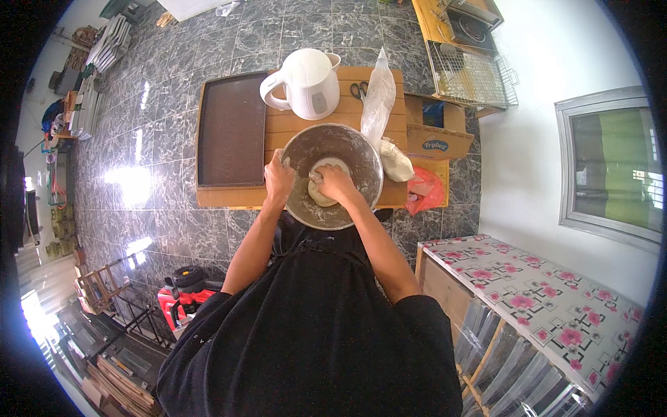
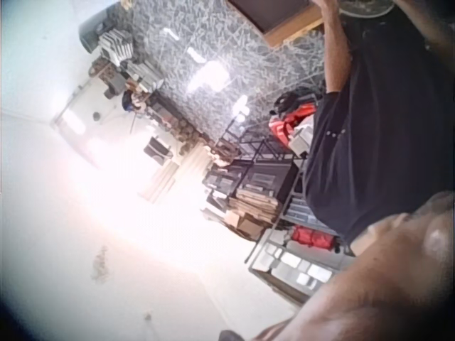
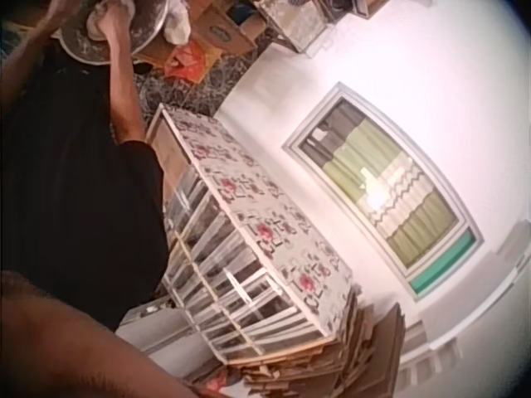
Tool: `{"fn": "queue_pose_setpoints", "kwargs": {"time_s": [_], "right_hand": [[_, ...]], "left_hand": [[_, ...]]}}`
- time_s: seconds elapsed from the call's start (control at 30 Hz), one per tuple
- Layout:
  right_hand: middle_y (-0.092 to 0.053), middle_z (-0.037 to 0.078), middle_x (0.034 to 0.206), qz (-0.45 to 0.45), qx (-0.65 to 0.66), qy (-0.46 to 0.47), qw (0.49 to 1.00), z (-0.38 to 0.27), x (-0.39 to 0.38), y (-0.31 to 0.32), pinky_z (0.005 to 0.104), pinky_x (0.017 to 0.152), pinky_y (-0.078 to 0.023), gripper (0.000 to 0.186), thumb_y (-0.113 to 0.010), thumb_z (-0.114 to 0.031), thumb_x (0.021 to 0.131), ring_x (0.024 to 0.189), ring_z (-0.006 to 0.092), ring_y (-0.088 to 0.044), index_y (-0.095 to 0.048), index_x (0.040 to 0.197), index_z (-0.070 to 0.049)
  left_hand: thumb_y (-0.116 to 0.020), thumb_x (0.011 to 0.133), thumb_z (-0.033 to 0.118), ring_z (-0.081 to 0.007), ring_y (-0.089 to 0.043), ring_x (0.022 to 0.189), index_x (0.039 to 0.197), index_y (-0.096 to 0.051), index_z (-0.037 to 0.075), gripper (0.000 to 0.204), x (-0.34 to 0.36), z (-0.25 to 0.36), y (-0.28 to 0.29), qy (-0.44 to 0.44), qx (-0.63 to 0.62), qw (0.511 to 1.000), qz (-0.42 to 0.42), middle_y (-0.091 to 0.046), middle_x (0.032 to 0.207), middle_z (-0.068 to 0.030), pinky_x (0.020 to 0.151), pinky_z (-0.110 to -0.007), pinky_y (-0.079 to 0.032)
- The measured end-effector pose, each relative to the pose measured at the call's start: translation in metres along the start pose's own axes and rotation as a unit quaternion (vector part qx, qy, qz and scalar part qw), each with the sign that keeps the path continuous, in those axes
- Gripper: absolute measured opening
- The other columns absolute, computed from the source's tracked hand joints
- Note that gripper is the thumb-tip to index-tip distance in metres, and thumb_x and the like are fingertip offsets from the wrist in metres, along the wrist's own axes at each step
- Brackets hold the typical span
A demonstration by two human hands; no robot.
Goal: The person kneads dough inside a metal bowl by hand, repeatedly pushing and folding the mixture.
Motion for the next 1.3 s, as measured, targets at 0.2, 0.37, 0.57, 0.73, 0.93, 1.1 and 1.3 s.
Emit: {"fn": "queue_pose_setpoints", "kwargs": {"time_s": [0.2, 0.37, 0.57, 0.73, 0.93, 1.1, 1.3], "right_hand": [[-0.066, 0.025, 0.092, 0.011, 0.022, -0.026, 0.999, -0.004, -0.018, 0.008, 0.0477, 0.08, -0.048, 0.036, -0.057, -0.034, 0.092, 0.089, 0.0419, -0.062, -0.069, 0.092, 0.0], [-0.063, 0.025, 0.076, -0.042, 0.027, -0.045, 0.998, -0.009, -0.037, 0.017, 0.0482, 0.067, -0.047, 0.044, -0.062, -0.042, 0.088, 0.075, 0.0425, -0.062, -0.068, 0.08, 0.001], [-0.067, 0.02, 0.074, -0.125, -0.055, -0.149, 0.979, -0.01, -0.063, 0.028, 0.0462, 0.068, -0.051, 0.062, -0.067, -0.063, 0.076, 0.075, 0.0387, -0.067, -0.071, 0.071, -0.002], [-0.071, 0.016, 0.081, -0.121, -0.108, -0.171, 0.972, 0.001, -0.07, 0.038, 0.0443, 0.071, -0.053, 0.064, -0.07, -0.065, 0.072, 0.082, 0.034, -0.07, -0.071, 0.073, -0.001], [-0.066, 0.019, 0.074, 0.112, -0.06, 0.033, 0.991, -0.01, -0.064, 0.032, 0.0447, 0.061, -0.05, 0.043, -0.075, -0.045, 0.076, 0.068, 0.0364, -0.065, -0.066, 0.077, -0.003], [-0.063, 0.017, 0.061, -0.141, -0.004, -0.066, 0.988, -0.012, -0.054, 0.018, 0.0416, 0.055, -0.049, 0.046, -0.066, -0.046, 0.086, 0.058, 0.031, -0.063, -0.065, 0.067, -0.004], [-0.067, 0.014, 0.06, -0.345, 0.144, -0.235, 0.897, -0.007, -0.062, 0.007, 0.0326, 0.049, -0.051, 0.075, -0.043, -0.063, 0.094, 0.049, 0.0216, -0.063, -0.069, 0.066, 0.002]], "left_hand": [[-0.058, 0.075, 0.002, -0.0468, -0.064, 0.08, 0.12, -0.058, 0.002, 0.045, -0.002, 0.002, 0.0, -0.034, 0.023, 0.999, 0.003, -0.066, 0.084, -0.0293, 0.074, -0.052, -0.051], [-0.059, 0.077, 0.004, -0.0453, -0.065, 0.08, 0.119, -0.059, 0.001, 0.042, 0.0, 0.0, 0.0, -0.002, 0.014, 1.0, -0.025, -0.066, 0.084, -0.0284, 0.074, -0.05, -0.051], [-0.059, 0.079, 0.006, -0.046, -0.064, 0.08, 0.116, -0.059, 0.004, 0.038, -0.001, -0.001, 0.003, -0.003, 0.006, 1.0, -0.02, -0.066, 0.084, -0.0273, 0.074, -0.052, -0.05], [-0.06, 0.078, 0.004, -0.0449, -0.064, 0.088, 0.109, -0.06, 0.003, 0.031, -0.005, 0.003, 0.006, 0.012, -0.016, 1.0, -0.019, -0.067, 0.089, -0.0264, 0.074, -0.048, -0.05], [-0.061, 0.08, 0.005, -0.0451, -0.064, 0.087, 0.106, -0.06, 0.003, 0.026, -0.003, -0.004, 0.002, -0.009, -0.021, 1.0, 0.004, -0.067, 0.088, -0.0249, 0.073, -0.048, -0.049], [-0.06, 0.083, 0.007, -0.0459, -0.063, 0.086, 0.106, -0.06, 0.004, 0.023, -0.004, -0.003, 0.005, 0.029, 0.0, 0.999, -0.02, -0.067, 0.086, -0.0242, 0.073, -0.049, -0.049], [-0.059, 0.083, 0.009, -0.0463, -0.063, 0.087, 0.107, -0.059, 0.007, 0.025, -0.009, 0.006, 0.009, 0.034, 0.01, 0.999, -0.024, -0.067, 0.086, -0.0247, 0.074, -0.052, -0.049]]}}
Point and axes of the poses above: each hand's wrist, its own x-axis towards the middle knuckle, its own y-axis out of the back of the hand, z = x × y, the point moved 5 cm from there along x, towards the middle knuckle
